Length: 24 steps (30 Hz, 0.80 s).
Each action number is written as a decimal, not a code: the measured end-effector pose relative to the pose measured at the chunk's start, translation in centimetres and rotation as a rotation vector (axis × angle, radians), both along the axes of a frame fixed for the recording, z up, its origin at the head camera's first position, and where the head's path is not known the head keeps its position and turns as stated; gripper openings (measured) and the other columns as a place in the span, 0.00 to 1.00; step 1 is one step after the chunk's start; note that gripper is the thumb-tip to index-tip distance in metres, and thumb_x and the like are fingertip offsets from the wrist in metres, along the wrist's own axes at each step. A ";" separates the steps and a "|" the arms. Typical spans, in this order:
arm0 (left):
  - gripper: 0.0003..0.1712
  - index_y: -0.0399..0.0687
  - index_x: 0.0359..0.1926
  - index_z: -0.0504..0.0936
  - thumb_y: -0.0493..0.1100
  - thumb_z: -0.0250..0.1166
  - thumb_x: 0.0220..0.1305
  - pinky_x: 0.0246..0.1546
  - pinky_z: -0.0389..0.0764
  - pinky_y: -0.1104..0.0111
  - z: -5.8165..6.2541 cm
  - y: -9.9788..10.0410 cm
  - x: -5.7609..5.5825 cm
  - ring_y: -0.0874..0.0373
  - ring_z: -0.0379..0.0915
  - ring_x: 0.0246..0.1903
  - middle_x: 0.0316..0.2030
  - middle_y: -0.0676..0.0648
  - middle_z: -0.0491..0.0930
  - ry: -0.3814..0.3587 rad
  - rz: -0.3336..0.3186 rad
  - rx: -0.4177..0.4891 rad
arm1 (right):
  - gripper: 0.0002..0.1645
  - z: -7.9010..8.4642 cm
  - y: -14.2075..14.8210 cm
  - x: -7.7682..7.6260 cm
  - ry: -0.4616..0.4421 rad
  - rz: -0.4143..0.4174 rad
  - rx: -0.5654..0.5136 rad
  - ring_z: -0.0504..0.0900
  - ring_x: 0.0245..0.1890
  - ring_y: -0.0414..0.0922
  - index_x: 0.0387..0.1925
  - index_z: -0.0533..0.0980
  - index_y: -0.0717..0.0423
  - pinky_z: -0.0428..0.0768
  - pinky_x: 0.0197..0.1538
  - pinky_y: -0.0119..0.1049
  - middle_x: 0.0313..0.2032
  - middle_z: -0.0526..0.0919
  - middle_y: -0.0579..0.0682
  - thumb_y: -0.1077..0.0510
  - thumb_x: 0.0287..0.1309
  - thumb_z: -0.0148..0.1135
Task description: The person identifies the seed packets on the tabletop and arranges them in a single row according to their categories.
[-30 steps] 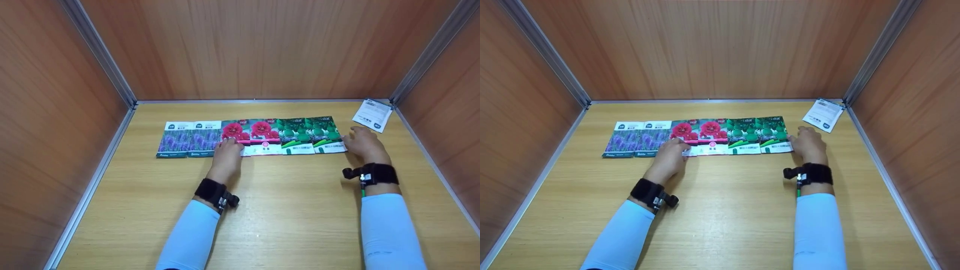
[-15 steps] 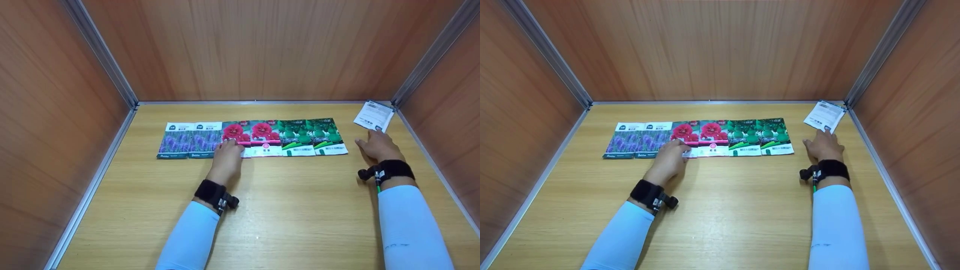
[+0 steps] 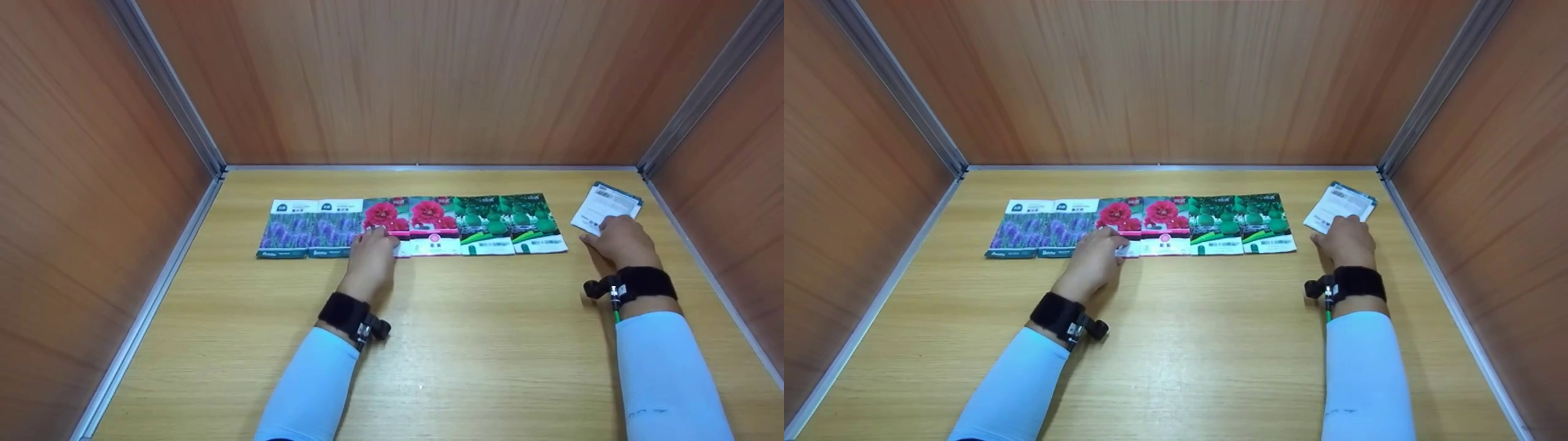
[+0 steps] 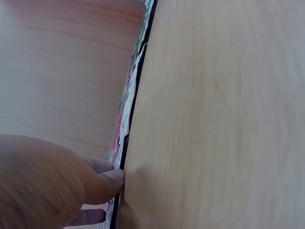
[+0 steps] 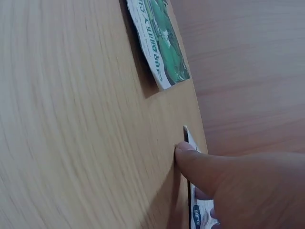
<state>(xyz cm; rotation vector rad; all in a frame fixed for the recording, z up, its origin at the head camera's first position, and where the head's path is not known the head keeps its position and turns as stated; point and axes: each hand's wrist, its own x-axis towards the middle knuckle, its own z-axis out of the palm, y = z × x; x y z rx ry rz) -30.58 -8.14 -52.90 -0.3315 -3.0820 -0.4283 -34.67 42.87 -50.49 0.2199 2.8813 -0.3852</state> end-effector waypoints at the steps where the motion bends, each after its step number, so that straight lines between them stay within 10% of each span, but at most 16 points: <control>1: 0.25 0.53 0.61 0.93 0.26 0.61 0.76 0.80 0.73 0.35 0.0 0.0 0.0 0.40 0.78 0.70 0.63 0.41 0.85 0.003 0.001 0.000 | 0.45 -0.1 0.0 -0.1 0.013 0.005 -0.001 0.74 0.57 0.71 0.72 0.69 0.80 0.77 0.68 0.73 0.65 0.74 0.82 0.39 0.86 0.60; 9: 0.23 0.54 0.62 0.93 0.29 0.63 0.78 0.82 0.70 0.34 0.0 0.1 0.1 0.38 0.76 0.74 0.67 0.40 0.84 -0.003 0.007 0.003 | 0.41 -0.5 -0.7 -0.7 0.065 0.000 0.067 0.75 0.71 0.78 0.80 0.66 0.71 0.74 0.76 0.75 0.73 0.73 0.80 0.46 0.85 0.64; 19: 0.25 0.52 0.64 0.92 0.27 0.60 0.78 0.83 0.69 0.34 0.1 -0.1 0.2 0.39 0.77 0.72 0.65 0.41 0.84 -0.004 0.001 0.011 | 0.27 -1.2 -1.2 -0.4 0.142 0.078 0.145 0.86 0.54 0.70 0.67 0.79 0.71 0.84 0.56 0.70 0.58 0.87 0.75 0.51 0.89 0.53; 24: 0.25 0.52 0.64 0.92 0.28 0.59 0.79 0.83 0.68 0.34 0.1 0.0 0.2 0.39 0.76 0.74 0.67 0.40 0.84 -0.012 0.002 0.015 | 0.28 -0.7 -1.4 0.0 0.046 0.054 0.081 0.81 0.60 0.70 0.73 0.76 0.67 0.81 0.65 0.74 0.65 0.82 0.75 0.50 0.89 0.54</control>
